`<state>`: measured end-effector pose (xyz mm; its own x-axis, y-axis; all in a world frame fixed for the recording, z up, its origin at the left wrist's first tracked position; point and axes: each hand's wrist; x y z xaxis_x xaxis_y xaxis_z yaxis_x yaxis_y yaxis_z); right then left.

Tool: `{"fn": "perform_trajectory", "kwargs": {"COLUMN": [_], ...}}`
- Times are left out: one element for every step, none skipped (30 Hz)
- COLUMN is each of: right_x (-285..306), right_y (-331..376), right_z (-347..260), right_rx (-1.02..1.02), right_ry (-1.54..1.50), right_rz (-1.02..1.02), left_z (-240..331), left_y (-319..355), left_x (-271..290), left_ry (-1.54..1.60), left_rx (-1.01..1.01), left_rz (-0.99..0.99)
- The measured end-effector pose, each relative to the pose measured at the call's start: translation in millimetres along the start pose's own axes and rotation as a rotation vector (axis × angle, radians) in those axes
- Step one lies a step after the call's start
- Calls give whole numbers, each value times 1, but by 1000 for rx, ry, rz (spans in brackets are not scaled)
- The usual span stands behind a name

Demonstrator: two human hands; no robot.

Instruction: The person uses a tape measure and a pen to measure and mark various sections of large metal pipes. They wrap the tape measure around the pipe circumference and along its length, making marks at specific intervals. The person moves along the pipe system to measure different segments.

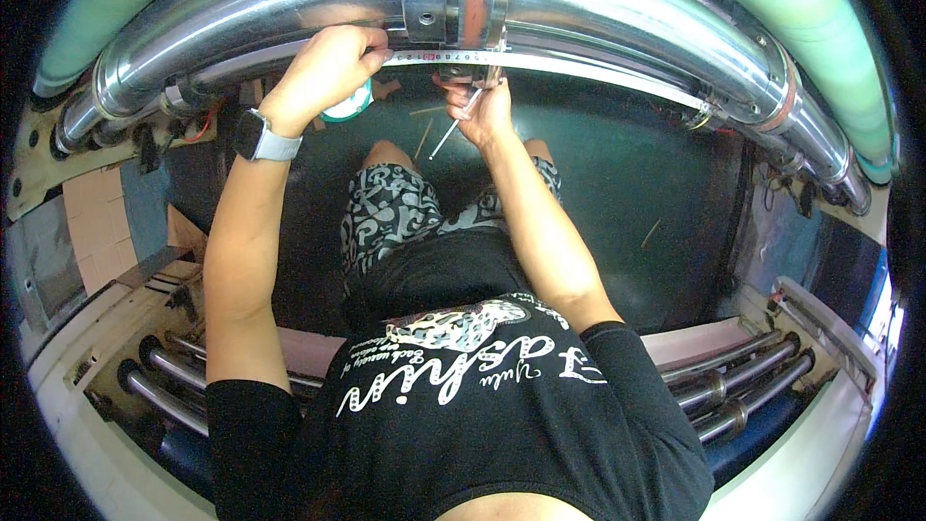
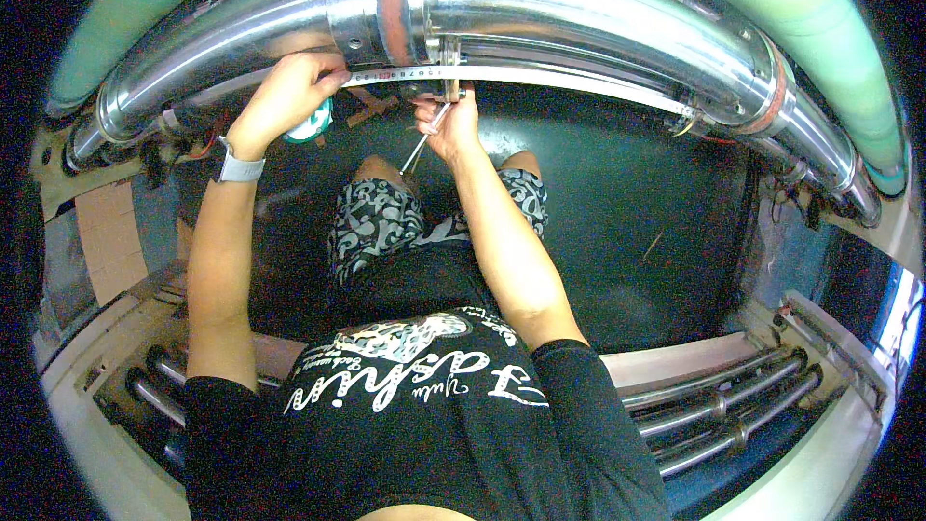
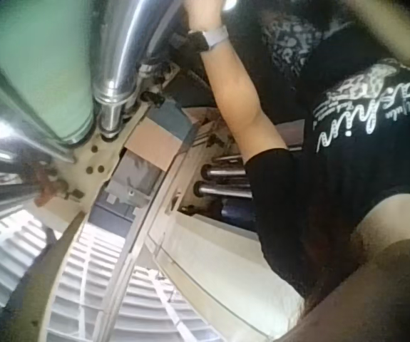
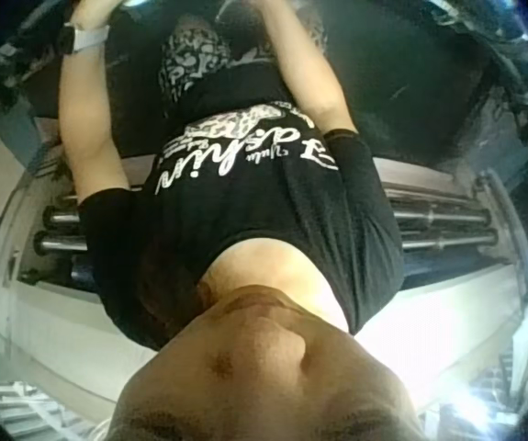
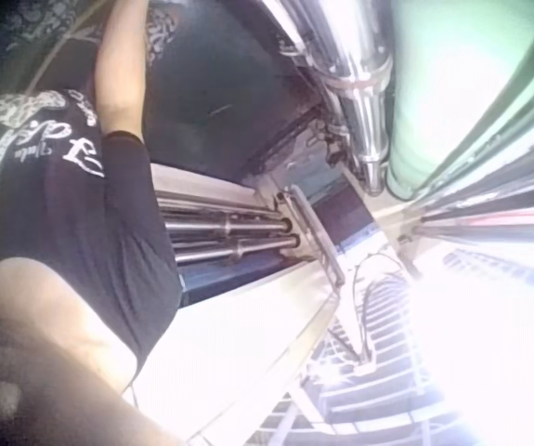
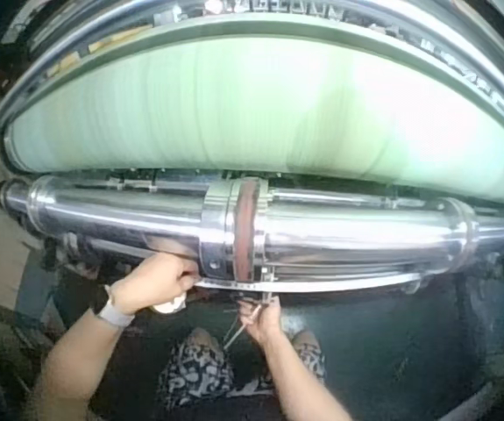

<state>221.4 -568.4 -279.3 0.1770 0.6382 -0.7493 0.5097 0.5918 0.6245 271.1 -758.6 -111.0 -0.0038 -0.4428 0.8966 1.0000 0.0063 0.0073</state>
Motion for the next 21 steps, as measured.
{"fn": "perform_trajectory", "kwargs": {"right_x": [-1,-2,-3,-3,-2,-2,-1,0,1,2,1,0,0,-1,-2,-4,-5,-4,-3,-1,-1], "right_y": [0,0,-3,-3,-2,-3,-2,-1,-1,-2,-3,-4,-3,-2,-1,0,1,1,0,0,0], "right_z": [1,1,1,0,0,0,0,0,0,1,2,2,2,2,1,2,2,2,2,2,2], "right_rx": [-1,-1,-41,-38,-35,-34,-29,-25,-20,3,26,48,44,40,35,36,37,40,25,11,-5], "right_ry": [-6,-12,-60,-61,-61,-62,-74,-85,-98,-96,-94,-92,-88,-83,-77,-76,-74,-76,-101,-125,-149], "right_rz": [4,8,12,12,12,10,-1,-12,-21,-17,-13,-9,2,13,22,22,22,24,2,-20,-43], "left_z": [1,1,1,1,2,3,3,2,1,0,1,2,3,4,4,5,4,3,3,4,4], "left_y": [0,1,1,1,1,1,1,1,0,0,-1,-1,-1,-1,-1,0,1,0,0,0,0], "left_x": [0,0,0,0,0,0,1,0,-1,-1,-1,0,0,0,1,1,2,1,0,0,1], "left_ry": [-7,-3,-1,1,-10,-24,-37,-35,-33,-31,-23,-16,-9,-11,-11,-12,-10,-7,-5,-17,-30], "left_rx": [0,6,11,16,16,17,19,17,15,12,11,12,13,8,4,0,1,0,-2,0,3], "left_rz": [2,0,0,0,-1,-2,-3,-8,-14,-21,-21,-20,-20,-19,-15,-12,-8,-6,-5,-8,-11]}}
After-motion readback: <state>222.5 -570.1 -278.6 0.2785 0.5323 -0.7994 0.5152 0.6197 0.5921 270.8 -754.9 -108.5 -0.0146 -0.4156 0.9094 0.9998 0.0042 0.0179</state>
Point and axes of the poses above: each hand's wrist, its own y-axis away from the middle knuckle, its own x-axis out of the back of the hand, z = x × y, and after that the axes turned 6 degrees about z, right-handed
